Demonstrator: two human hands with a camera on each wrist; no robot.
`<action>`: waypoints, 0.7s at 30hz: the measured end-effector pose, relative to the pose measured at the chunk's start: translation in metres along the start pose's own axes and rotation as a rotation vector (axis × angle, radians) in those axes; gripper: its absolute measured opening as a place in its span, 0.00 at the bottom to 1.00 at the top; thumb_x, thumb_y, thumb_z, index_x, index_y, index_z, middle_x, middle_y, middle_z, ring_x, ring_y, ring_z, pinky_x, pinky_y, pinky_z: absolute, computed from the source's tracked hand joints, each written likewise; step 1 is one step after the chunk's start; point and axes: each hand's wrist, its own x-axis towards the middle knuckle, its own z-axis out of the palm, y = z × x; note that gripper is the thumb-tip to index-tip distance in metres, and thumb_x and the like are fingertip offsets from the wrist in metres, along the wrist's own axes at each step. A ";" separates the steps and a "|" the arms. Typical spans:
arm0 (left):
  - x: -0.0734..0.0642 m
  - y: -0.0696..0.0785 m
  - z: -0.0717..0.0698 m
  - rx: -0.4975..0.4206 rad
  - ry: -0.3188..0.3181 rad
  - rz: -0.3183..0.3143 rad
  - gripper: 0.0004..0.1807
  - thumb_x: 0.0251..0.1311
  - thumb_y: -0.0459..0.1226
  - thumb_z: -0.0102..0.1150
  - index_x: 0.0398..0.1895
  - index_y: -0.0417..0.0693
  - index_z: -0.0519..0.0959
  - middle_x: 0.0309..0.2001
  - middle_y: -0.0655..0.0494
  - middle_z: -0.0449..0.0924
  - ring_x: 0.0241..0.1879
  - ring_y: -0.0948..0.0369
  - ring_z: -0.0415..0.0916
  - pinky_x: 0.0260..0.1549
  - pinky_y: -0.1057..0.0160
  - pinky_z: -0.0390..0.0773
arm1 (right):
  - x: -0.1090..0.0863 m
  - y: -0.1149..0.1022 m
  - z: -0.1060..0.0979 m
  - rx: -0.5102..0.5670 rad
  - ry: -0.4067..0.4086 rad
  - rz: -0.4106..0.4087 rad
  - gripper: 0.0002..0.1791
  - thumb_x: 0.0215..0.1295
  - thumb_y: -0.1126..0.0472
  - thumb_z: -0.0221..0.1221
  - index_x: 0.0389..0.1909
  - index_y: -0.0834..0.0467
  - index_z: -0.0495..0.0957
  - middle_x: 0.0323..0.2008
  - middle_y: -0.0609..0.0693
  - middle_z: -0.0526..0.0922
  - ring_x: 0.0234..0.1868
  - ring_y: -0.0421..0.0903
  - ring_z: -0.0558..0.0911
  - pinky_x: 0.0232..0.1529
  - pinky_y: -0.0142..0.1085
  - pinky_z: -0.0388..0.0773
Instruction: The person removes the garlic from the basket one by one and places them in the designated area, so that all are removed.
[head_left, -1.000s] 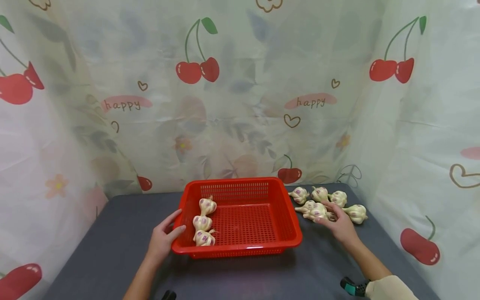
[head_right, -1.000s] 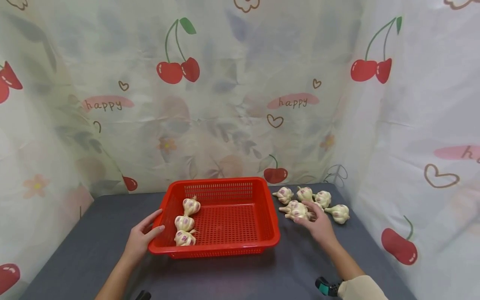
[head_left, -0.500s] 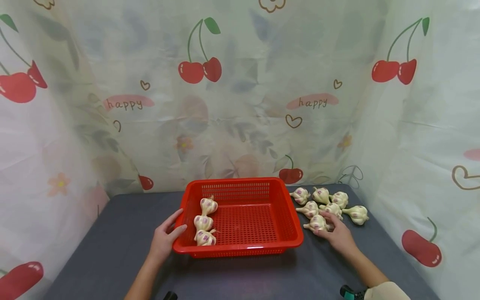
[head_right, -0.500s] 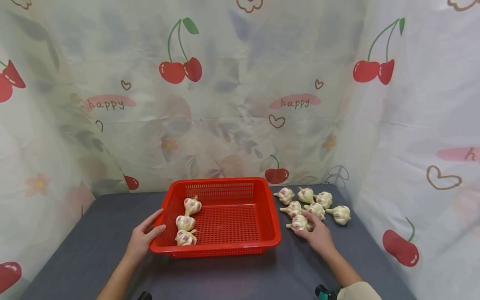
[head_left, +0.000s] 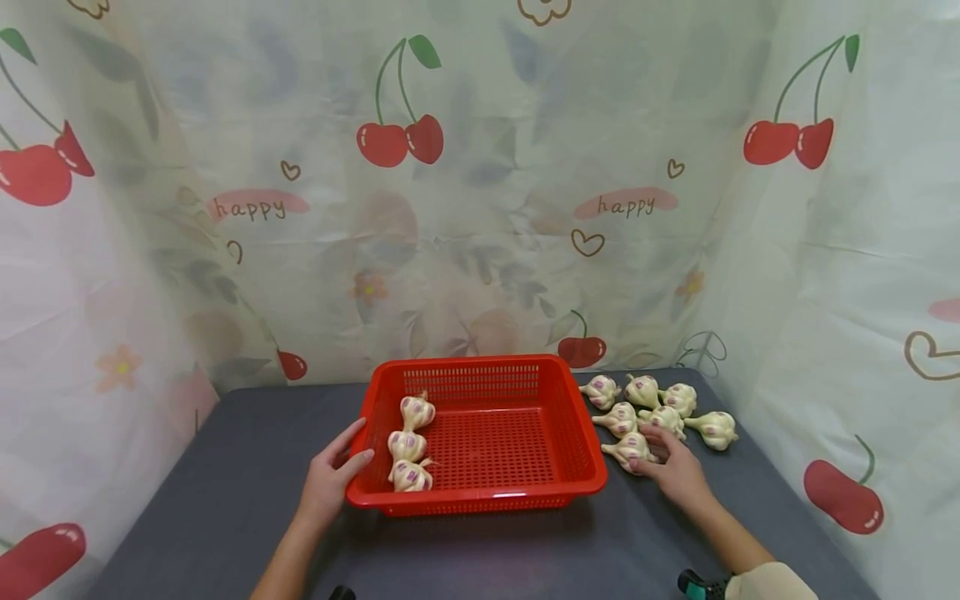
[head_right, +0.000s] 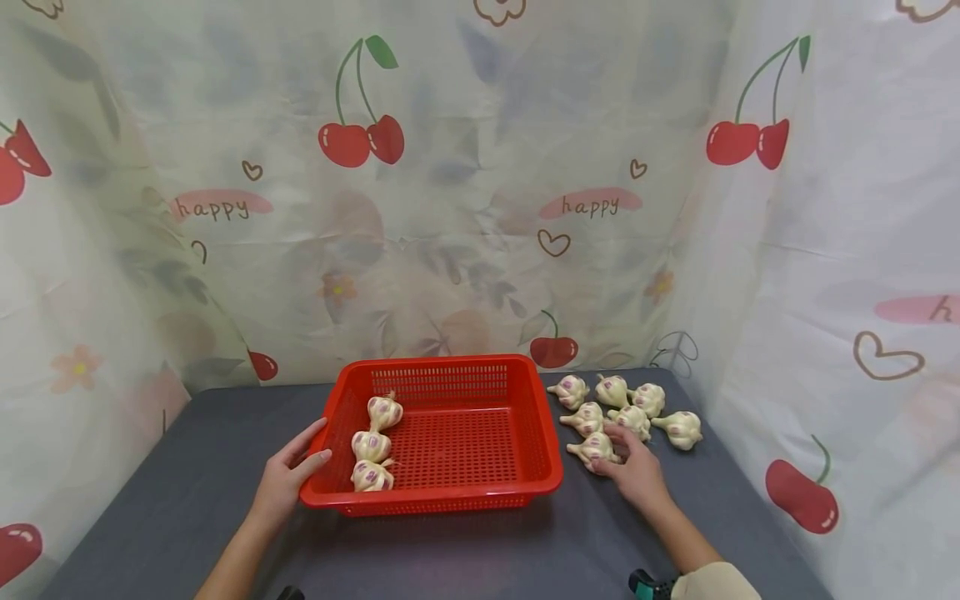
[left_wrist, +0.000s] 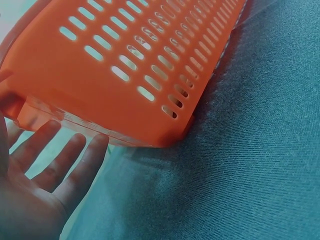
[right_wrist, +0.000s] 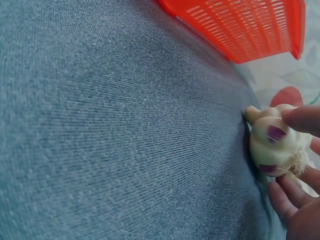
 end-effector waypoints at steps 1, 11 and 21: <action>0.000 0.000 0.000 -0.001 -0.001 -0.003 0.30 0.66 0.37 0.58 0.71 0.51 0.66 0.62 0.37 0.70 0.49 0.41 0.78 0.39 0.56 0.83 | 0.000 0.000 0.000 -0.004 0.003 0.000 0.36 0.57 0.59 0.70 0.64 0.64 0.67 0.58 0.69 0.74 0.55 0.65 0.76 0.52 0.55 0.75; 0.000 -0.001 0.000 -0.006 0.000 -0.016 0.29 0.67 0.37 0.58 0.71 0.52 0.66 0.62 0.37 0.70 0.50 0.42 0.78 0.39 0.57 0.83 | 0.000 -0.009 -0.005 -0.020 0.060 -0.063 0.34 0.57 0.60 0.70 0.62 0.66 0.69 0.56 0.69 0.75 0.57 0.64 0.74 0.53 0.57 0.73; 0.001 0.000 0.000 -0.012 -0.010 -0.021 0.30 0.67 0.37 0.58 0.71 0.52 0.66 0.64 0.38 0.68 0.52 0.41 0.77 0.40 0.57 0.83 | 0.010 -0.035 -0.010 0.071 0.140 -0.048 0.26 0.63 0.62 0.65 0.59 0.66 0.71 0.56 0.66 0.76 0.59 0.61 0.73 0.56 0.47 0.72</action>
